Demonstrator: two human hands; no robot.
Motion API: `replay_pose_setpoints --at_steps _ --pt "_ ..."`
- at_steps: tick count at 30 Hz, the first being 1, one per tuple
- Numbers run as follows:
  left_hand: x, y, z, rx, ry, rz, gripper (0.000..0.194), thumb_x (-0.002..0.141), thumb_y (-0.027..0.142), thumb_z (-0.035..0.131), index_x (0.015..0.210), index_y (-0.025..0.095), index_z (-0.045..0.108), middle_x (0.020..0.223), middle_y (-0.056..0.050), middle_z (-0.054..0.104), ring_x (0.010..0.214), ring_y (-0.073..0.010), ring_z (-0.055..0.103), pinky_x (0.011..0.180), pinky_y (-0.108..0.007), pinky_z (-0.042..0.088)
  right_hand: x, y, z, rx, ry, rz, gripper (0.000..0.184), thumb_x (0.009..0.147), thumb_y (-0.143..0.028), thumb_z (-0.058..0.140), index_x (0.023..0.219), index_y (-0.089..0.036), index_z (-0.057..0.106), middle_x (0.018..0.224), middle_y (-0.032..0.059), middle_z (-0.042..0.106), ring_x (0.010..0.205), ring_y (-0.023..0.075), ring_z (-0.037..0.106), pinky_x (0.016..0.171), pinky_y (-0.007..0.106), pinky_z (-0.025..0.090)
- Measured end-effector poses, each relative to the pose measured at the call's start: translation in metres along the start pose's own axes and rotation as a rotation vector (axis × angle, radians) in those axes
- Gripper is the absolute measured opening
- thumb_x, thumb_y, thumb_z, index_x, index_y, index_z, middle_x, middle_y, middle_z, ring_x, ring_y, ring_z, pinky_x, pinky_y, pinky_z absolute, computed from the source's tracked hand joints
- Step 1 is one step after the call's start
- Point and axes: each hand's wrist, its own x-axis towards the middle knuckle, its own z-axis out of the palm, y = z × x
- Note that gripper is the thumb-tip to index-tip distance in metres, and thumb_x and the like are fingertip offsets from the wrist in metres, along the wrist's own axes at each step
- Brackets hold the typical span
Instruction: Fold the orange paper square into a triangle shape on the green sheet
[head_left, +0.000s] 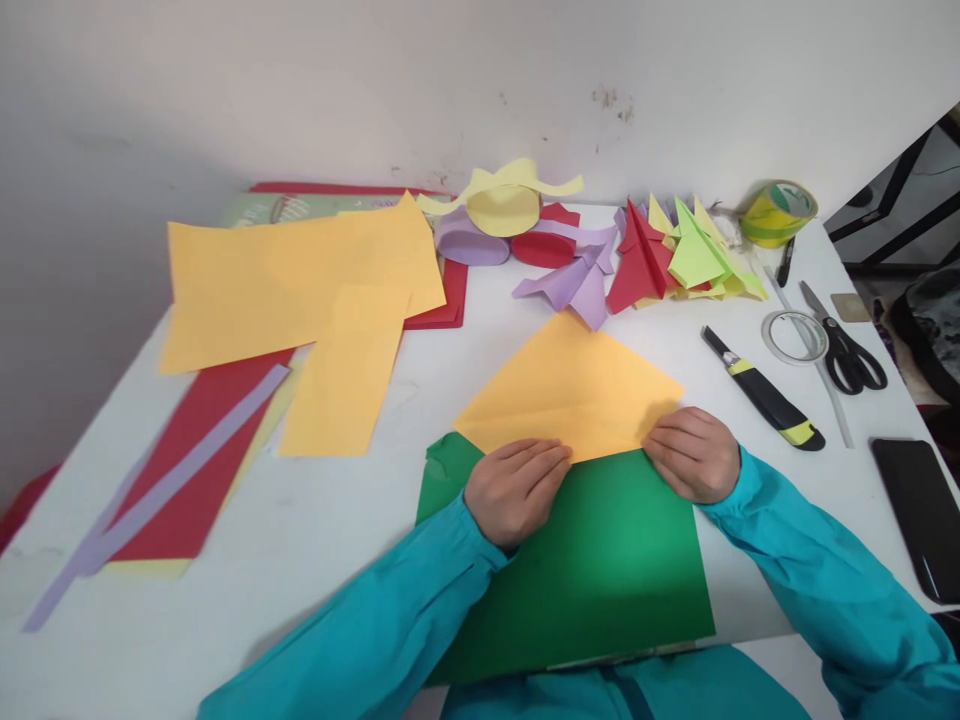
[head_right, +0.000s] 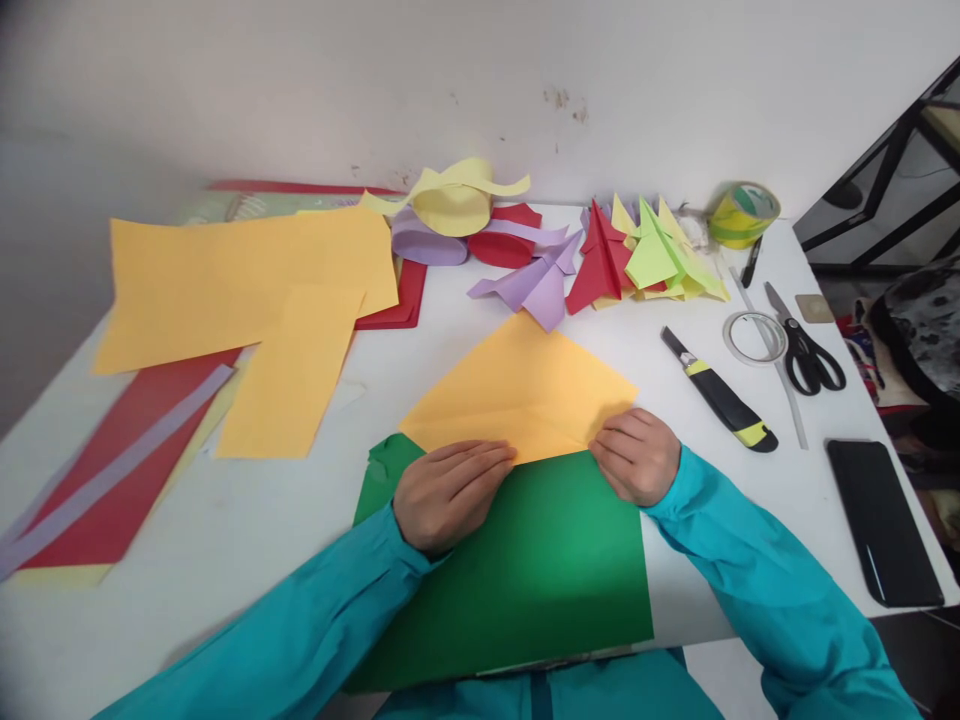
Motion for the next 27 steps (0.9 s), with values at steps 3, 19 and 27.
replay_pose_setpoints --at_steps 3,19,27 --pt "0.0 0.0 0.0 -0.006 -0.002 -0.012 0.017 0.083 0.006 0.055 0.097 0.013 0.06 0.088 -0.009 0.073 0.084 -0.0183 0.07 0.075 -0.031 0.059 -0.002 0.004 -0.001 0.012 0.009 0.016 0.01 0.08 -0.013 0.059 0.084 -0.016 0.068 0.077 0.0063 0.07 0.078 0.0178 0.063 0.066 0.033 0.051" --pt "0.0 0.009 0.01 -0.095 -0.098 0.059 0.014 0.084 0.011 0.055 0.094 0.01 0.065 0.099 -0.012 0.071 0.104 -0.023 0.064 0.091 -0.039 0.054 0.007 -0.024 0.024 0.022 -0.444 0.132 0.067 0.087 -0.059 0.041 0.138 -0.015 0.041 0.141 0.0132 0.046 0.139 0.0307 0.022 0.108 0.063 0.014" --pt "0.001 0.011 0.012 -0.131 -0.103 0.041 0.02 0.086 0.009 0.047 0.091 0.012 0.066 0.096 -0.011 0.071 0.104 -0.0229 0.064 0.089 -0.037 0.055 0.021 -0.026 0.037 -0.101 -0.472 0.315 0.062 0.086 -0.062 0.041 0.139 -0.029 0.04 0.152 0.0096 0.027 0.14 0.0369 0.013 0.104 0.068 0.012"
